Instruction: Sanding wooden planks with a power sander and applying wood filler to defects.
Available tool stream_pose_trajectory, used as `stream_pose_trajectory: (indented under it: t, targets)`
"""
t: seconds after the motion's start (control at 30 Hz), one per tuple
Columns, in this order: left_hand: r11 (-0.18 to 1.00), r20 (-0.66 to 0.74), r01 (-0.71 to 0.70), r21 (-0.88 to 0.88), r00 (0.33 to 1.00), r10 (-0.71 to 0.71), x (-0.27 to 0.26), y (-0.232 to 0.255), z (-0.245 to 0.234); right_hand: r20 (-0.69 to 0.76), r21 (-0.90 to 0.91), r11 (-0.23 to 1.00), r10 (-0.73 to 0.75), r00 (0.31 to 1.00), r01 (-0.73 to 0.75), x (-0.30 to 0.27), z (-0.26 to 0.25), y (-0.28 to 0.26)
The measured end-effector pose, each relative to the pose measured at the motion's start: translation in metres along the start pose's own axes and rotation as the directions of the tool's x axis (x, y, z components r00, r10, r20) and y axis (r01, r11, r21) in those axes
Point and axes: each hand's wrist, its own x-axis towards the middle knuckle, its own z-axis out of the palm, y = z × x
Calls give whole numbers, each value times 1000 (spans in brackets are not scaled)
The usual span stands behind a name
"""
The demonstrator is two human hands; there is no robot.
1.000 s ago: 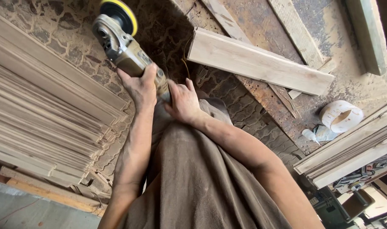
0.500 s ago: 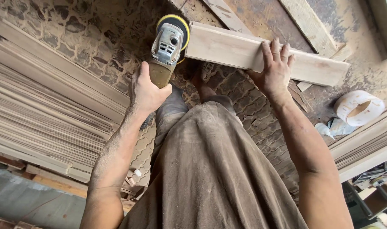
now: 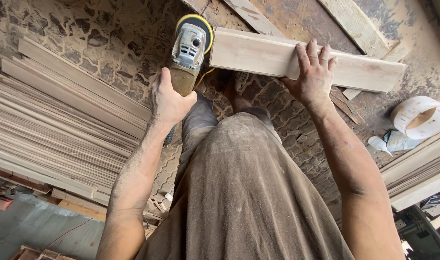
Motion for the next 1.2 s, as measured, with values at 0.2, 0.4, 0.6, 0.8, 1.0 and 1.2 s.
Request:
stream_pose_trajectory:
  t: [0.2, 0.4, 0.6, 0.8, 1.0, 1.2]
  targets:
    - [998, -52, -54, 20, 997, 55, 0, -13, 12, 13, -3, 1000, 3, 1000, -3, 1, 3, 2]
    - [1000, 4, 26, -11, 1000, -26, -2, -3, 5, 9, 4, 1000, 6, 1000, -6, 1, 2, 0]
    - [997, -61, -73, 25, 995, 74, -5, -14, 11, 18, 23, 1000, 20, 1000, -21, 0, -1, -3]
    - [1000, 6, -15, 1, 1000, 15, -1, -6, 4, -27, 8, 1000, 2, 1000, -2, 0, 5, 1]
    - [996, -74, -84, -35, 994, 81, 6, -13, 10, -21, 47, 999, 12, 1000, -11, 1, -6, -6]
    - [995, 28, 43, -91, 999, -41, -9, -10, -1, -34, 59, 998, 15, 999, -13, 2, -10, -7]
